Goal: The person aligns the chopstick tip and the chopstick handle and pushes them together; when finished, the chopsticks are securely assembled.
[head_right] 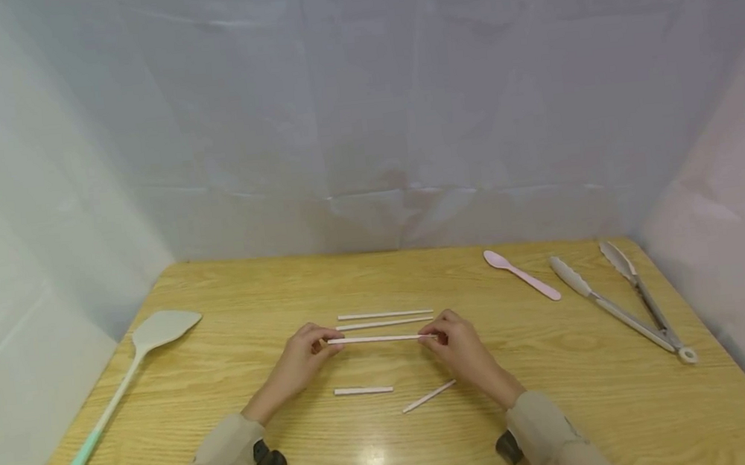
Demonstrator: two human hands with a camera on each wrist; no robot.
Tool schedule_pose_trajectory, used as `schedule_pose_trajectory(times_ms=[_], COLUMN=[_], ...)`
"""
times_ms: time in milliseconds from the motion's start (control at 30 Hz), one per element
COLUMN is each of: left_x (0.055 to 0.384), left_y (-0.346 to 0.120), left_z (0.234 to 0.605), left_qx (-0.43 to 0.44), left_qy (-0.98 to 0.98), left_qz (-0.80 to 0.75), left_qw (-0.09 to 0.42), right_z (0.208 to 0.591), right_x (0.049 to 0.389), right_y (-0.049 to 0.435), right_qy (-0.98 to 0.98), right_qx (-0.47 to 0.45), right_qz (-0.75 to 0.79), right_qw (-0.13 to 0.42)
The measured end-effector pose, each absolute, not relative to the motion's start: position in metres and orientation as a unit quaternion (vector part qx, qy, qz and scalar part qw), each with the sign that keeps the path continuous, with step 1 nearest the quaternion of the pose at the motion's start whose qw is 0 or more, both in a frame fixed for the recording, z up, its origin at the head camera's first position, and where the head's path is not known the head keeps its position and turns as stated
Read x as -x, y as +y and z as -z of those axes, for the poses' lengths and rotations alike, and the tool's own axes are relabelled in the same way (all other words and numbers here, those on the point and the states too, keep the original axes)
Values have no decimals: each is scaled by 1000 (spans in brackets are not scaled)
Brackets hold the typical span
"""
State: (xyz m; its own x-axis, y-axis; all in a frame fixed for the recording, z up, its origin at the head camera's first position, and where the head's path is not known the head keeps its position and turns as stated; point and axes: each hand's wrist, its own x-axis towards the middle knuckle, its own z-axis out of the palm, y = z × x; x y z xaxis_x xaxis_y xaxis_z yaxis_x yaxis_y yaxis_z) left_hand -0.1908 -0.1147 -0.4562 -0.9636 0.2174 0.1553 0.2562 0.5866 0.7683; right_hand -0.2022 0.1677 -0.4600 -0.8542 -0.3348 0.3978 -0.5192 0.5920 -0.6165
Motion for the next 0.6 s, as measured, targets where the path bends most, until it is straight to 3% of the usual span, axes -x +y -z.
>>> schedule_pose_trajectory(times_ms=[600], left_x=[200], left_y=[-115], left_z=[469], left_qx=[89], left_qy=[-871], left_qz=[483], left_qw=[-13], right_z=[474], right_x=[216], right_y=[172], right_qy=[-885], right_qx=[-170], right_qz=[-433], right_qw=[12])
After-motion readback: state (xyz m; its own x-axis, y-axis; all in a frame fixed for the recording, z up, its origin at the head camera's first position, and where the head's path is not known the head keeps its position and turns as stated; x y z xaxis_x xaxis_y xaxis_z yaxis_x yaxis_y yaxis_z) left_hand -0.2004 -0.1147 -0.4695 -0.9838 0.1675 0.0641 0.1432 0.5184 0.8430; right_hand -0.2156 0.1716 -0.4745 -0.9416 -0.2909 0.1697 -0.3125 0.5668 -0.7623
